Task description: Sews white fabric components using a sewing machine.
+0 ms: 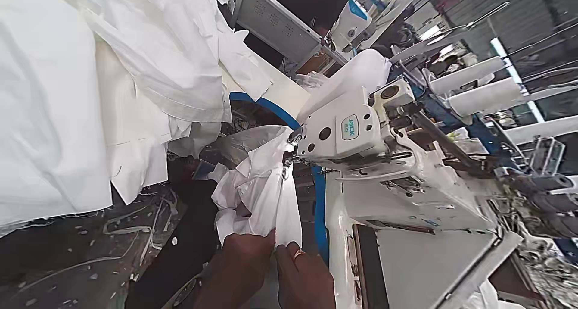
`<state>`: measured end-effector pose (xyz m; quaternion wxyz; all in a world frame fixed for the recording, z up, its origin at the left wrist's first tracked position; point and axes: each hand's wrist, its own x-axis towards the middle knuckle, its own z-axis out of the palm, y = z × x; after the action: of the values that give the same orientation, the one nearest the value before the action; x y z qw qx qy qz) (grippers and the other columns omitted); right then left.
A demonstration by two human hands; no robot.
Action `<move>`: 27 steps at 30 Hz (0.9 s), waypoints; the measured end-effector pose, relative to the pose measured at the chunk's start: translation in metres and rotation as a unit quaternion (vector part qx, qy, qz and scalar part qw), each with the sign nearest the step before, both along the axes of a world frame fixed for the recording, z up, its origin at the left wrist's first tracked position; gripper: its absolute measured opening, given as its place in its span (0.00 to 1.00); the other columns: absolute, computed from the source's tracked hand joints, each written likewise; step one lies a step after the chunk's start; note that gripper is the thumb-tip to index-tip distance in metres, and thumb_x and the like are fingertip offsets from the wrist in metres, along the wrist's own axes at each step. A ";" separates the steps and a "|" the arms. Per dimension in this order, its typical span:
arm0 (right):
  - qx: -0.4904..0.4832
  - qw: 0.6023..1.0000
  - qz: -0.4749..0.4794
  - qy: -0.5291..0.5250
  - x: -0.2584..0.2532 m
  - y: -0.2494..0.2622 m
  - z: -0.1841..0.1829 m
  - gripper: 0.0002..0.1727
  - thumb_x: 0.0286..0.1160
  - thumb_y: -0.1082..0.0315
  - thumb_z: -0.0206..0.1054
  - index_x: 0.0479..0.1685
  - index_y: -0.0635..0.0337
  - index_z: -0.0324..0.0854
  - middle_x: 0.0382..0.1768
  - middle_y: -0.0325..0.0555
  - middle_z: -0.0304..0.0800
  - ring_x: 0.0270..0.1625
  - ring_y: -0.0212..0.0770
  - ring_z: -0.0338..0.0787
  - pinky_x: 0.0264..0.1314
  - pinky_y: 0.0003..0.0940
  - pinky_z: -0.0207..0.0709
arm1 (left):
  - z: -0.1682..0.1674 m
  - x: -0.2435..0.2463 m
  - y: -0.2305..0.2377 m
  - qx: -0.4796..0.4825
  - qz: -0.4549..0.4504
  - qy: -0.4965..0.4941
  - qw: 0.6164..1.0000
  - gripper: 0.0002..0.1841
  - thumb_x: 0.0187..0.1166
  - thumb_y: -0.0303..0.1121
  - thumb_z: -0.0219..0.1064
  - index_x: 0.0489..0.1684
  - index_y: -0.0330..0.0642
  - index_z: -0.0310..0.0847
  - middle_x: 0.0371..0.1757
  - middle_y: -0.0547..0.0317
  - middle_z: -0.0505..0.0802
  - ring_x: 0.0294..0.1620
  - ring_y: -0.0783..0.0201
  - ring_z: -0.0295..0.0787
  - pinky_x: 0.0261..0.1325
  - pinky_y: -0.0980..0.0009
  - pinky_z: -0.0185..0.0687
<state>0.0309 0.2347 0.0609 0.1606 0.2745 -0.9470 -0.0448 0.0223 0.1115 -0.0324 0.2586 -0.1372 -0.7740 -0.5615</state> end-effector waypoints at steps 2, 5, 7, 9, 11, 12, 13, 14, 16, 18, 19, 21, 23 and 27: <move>0.006 1.000 0.001 0.011 -0.010 0.004 -0.002 0.06 0.62 0.73 0.67 0.25 0.58 0.90 0.21 0.45 0.85 0.16 0.39 0.83 0.12 0.29 0.70 | -0.003 -0.010 0.004 0.053 0.000 -0.002 0.999 0.14 0.79 0.30 0.60 0.37 0.36 0.94 0.16 0.58 0.87 0.15 0.68 0.81 0.21 0.75 0.74; -0.003 1.000 0.003 0.024 -0.028 0.005 -0.005 0.06 0.61 0.74 0.66 0.27 0.60 0.90 0.22 0.45 0.85 0.17 0.40 0.84 0.12 0.29 0.72 | -0.002 -0.029 0.007 0.071 0.012 0.000 0.997 0.14 0.78 0.30 0.60 0.38 0.35 0.95 0.23 0.56 0.94 0.23 0.69 0.90 0.30 0.75 0.82; -0.007 0.999 -0.001 0.044 -0.038 0.002 -0.010 0.07 0.63 0.73 0.65 0.28 0.61 0.90 0.23 0.46 0.85 0.18 0.40 0.84 0.15 0.29 0.74 | -0.001 -0.041 0.009 0.067 0.024 -0.006 0.997 0.14 0.77 0.29 0.60 0.38 0.35 0.95 0.26 0.55 0.96 0.28 0.68 0.93 0.33 0.72 0.84; -0.028 0.997 -0.012 0.076 -0.047 -0.004 -0.019 0.10 0.65 0.73 0.63 0.30 0.64 0.92 0.23 0.49 0.86 0.19 0.41 0.86 0.16 0.29 0.75 | 0.000 -0.054 0.010 0.062 0.034 -0.013 0.997 0.13 0.76 0.28 0.61 0.36 0.35 0.95 0.28 0.54 0.97 0.30 0.65 0.96 0.35 0.69 0.87; -0.068 0.992 -0.028 0.107 -0.054 -0.009 -0.029 0.12 0.66 0.71 0.62 0.31 0.68 0.92 0.24 0.52 0.87 0.19 0.43 0.86 0.16 0.31 0.75 | 0.001 -0.065 0.011 0.061 0.041 -0.017 0.997 0.13 0.75 0.28 0.60 0.32 0.35 0.94 0.27 0.52 0.96 0.29 0.62 0.95 0.33 0.65 0.86; -0.083 0.989 -0.042 0.113 -0.053 -0.010 -0.034 0.13 0.65 0.71 0.62 0.31 0.68 0.92 0.25 0.54 0.88 0.21 0.46 0.88 0.17 0.34 0.77 | 0.002 -0.066 0.011 0.053 0.040 -0.026 0.997 0.14 0.77 0.29 0.60 0.32 0.35 0.93 0.26 0.53 0.95 0.28 0.61 0.95 0.32 0.63 0.86; -0.093 0.987 -0.066 0.113 -0.048 -0.009 -0.038 0.12 0.63 0.71 0.63 0.29 0.67 0.91 0.28 0.56 0.89 0.24 0.49 0.91 0.19 0.37 0.79 | 0.004 -0.064 0.006 0.041 0.034 -0.039 0.998 0.15 0.79 0.30 0.59 0.33 0.35 0.93 0.25 0.53 0.94 0.27 0.60 0.94 0.31 0.61 0.85; -0.097 0.986 -0.097 0.099 -0.041 -0.007 -0.038 0.09 0.61 0.72 0.65 0.27 0.67 0.91 0.31 0.59 0.91 0.29 0.54 0.93 0.23 0.42 0.82 | 0.009 -0.057 0.000 0.026 0.025 -0.049 0.998 0.15 0.81 0.31 0.59 0.34 0.35 0.94 0.25 0.53 0.94 0.26 0.59 0.93 0.30 0.59 0.85; -0.107 0.979 -0.173 0.015 -0.028 0.009 -0.036 0.05 0.54 0.75 0.69 0.26 0.69 0.89 0.37 0.63 0.91 0.38 0.63 0.93 0.30 0.54 0.83 | 0.016 -0.033 -0.013 -0.001 0.007 -0.055 0.998 0.15 0.79 0.30 0.59 0.37 0.35 0.94 0.21 0.54 0.92 0.20 0.60 0.90 0.24 0.61 0.83; -0.142 0.941 -0.256 -0.171 -0.019 0.033 -0.036 0.06 0.57 0.75 0.76 0.26 0.71 0.88 0.36 0.65 0.90 0.41 0.66 0.92 0.38 0.63 0.81 | 0.015 -0.004 -0.022 -0.015 -0.021 -0.070 0.997 0.15 0.77 0.30 0.60 0.42 0.36 0.95 0.18 0.56 0.90 0.15 0.63 0.84 0.20 0.66 0.77; -0.188 0.902 -0.267 -0.281 -0.017 0.049 -0.035 0.08 0.61 0.71 0.76 0.26 0.70 0.86 0.34 0.59 0.88 0.41 0.57 0.89 0.41 0.57 0.79 | 0.014 0.007 -0.025 -0.014 -0.037 -0.079 0.996 0.15 0.77 0.29 0.60 0.44 0.35 0.95 0.17 0.56 0.90 0.14 0.64 0.83 0.20 0.66 0.75; -0.295 0.885 -0.148 -0.329 -0.017 0.070 -0.033 0.11 0.56 0.63 0.74 0.17 0.61 0.85 0.33 0.43 0.88 0.43 0.33 0.86 0.48 0.31 0.78 | 0.010 0.008 -0.021 0.009 -0.052 -0.081 0.995 0.15 0.77 0.29 0.60 0.45 0.34 0.95 0.16 0.56 0.88 0.13 0.65 0.80 0.19 0.68 0.72; -0.302 0.906 -0.033 -0.294 -0.011 0.052 -0.016 0.17 0.68 0.60 0.72 0.17 0.63 0.82 0.31 0.47 0.83 0.43 0.33 0.83 0.47 0.24 0.76 | 0.006 0.001 -0.012 0.043 -0.048 -0.094 0.993 0.15 0.78 0.29 0.60 0.45 0.35 0.95 0.18 0.56 0.90 0.15 0.67 0.81 0.22 0.69 0.75; -0.183 0.960 -0.028 -0.208 -0.003 0.016 0.000 0.16 0.74 0.62 0.67 0.22 0.64 0.84 0.23 0.51 0.81 0.28 0.47 0.84 0.30 0.39 0.76 | 0.005 -0.026 -0.002 0.064 -0.029 -0.084 0.994 0.15 0.79 0.30 0.59 0.42 0.36 0.95 0.20 0.57 0.92 0.18 0.69 0.84 0.25 0.71 0.77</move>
<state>0.0282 0.2507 0.0610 0.0061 0.2169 -0.9589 0.1830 -0.0038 0.1093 -0.0272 0.1842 -0.0951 -0.7509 -0.6270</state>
